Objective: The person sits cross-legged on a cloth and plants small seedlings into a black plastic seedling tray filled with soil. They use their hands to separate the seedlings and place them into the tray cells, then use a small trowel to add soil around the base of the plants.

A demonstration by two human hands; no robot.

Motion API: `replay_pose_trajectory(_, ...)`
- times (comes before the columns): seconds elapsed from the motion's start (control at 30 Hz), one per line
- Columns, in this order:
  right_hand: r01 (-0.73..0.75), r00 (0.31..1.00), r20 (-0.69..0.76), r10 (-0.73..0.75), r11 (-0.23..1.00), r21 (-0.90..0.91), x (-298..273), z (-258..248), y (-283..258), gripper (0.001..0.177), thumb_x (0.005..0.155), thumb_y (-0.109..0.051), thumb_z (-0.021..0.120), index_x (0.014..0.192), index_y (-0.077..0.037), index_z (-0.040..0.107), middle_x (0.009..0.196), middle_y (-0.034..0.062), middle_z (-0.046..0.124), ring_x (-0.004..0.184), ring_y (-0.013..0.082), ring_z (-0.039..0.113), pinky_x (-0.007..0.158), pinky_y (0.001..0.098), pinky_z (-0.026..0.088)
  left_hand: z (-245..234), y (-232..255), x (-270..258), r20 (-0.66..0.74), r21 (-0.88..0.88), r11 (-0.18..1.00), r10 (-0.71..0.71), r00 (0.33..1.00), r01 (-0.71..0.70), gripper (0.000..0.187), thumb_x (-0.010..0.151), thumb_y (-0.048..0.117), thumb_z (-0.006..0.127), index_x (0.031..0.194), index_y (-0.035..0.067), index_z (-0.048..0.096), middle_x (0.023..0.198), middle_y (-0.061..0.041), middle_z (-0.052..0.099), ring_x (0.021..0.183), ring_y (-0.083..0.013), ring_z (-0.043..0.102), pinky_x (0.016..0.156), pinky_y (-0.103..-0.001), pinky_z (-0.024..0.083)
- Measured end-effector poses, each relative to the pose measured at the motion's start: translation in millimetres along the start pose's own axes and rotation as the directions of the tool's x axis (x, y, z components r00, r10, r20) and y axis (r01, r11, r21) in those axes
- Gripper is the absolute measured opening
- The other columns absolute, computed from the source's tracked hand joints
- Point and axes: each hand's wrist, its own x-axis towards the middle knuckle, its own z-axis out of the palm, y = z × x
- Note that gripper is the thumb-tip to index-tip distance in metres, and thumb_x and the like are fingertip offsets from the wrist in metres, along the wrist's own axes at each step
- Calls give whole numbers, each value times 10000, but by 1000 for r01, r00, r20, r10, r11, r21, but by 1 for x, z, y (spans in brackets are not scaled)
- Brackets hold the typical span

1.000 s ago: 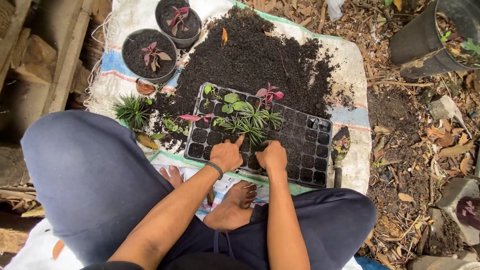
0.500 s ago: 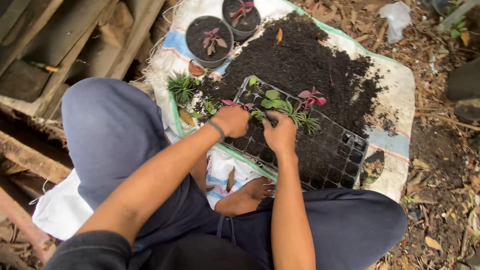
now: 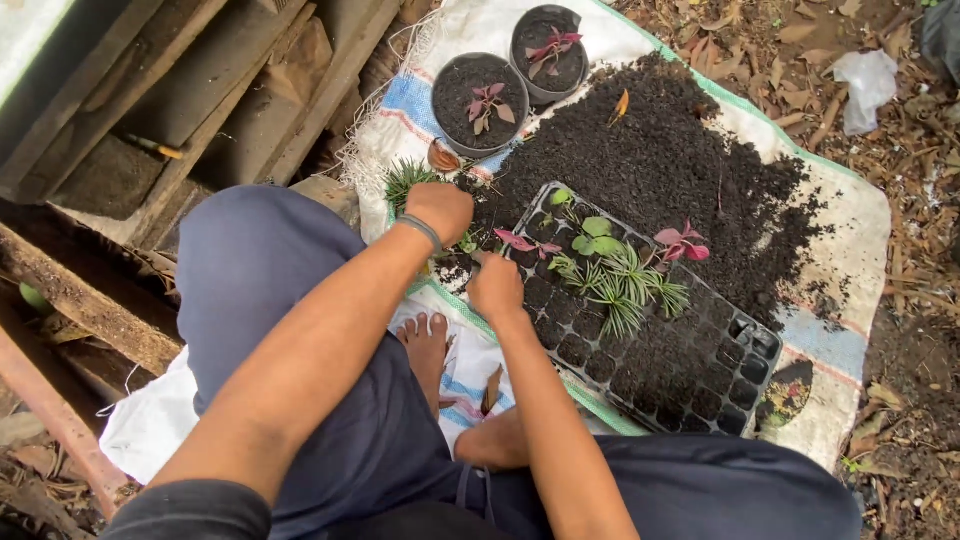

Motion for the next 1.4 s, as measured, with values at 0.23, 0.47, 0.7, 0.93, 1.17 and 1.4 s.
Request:
replay_pose_trajectory(0.23,1,999,-36,-12,950,-314,50,33,-12,431,948,-35,603,1339,-171,723,1442,104,587,1018,396,731,859,536,631,-38,21,15,-109,-45,998,27,994,-32,156,878,-2,651,863,30,803,787,-138,752,800,-311,750,680,-525,614)
replay_pose_trajectory(0.47,-166,977,-178,116,939,-301,58,23,-29,248,906,-102,688,1117,-95,817,1096,144,780,955,325,764,847,357,618,-25,37,31,-222,-76,996,31,975,-49,151,845,-16,667,831,38,807,753,-106,744,785,-294,747,678,-494,597)
replay_pose_trajectory(0.7,117,981,-126,-147,969,-216,48,18,-10,236,909,-188,680,1089,-64,768,1200,115,701,916,427,741,749,516,619,-46,29,38,-160,-94,995,-60,985,45,117,821,71,692,855,96,801,828,-112,770,824,-326,759,660,-495,584)
replay_pose_trajectory(0.93,-41,998,-34,60,913,406,-22,-60,-21,264,938,-195,763,1180,-90,756,1066,122,777,1053,298,743,836,439,616,-109,67,4,-5,12,954,-299,954,299,289,911,126,678,1173,157,796,1072,-83,789,989,-219,737,783,-403,599)
replay_pose_trajectory(1.17,-70,965,-216,151,936,344,-80,-151,39,179,854,-184,790,1018,-113,803,933,130,784,990,339,747,843,464,579,-55,132,-1,-352,-84,914,346,870,-397,146,871,80,682,751,26,743,669,-175,687,606,-335,711,519,-510,608)
replay_pose_trajectory(1.4,-192,842,-417,342,913,361,-131,-219,138,235,848,-141,774,1065,-53,787,880,125,752,888,292,740,773,434,591,1,225,-42,-289,-341,758,479,829,-557,334,926,61,596,1227,-20,715,929,-284,726,816,-486,737,682,-591,624)
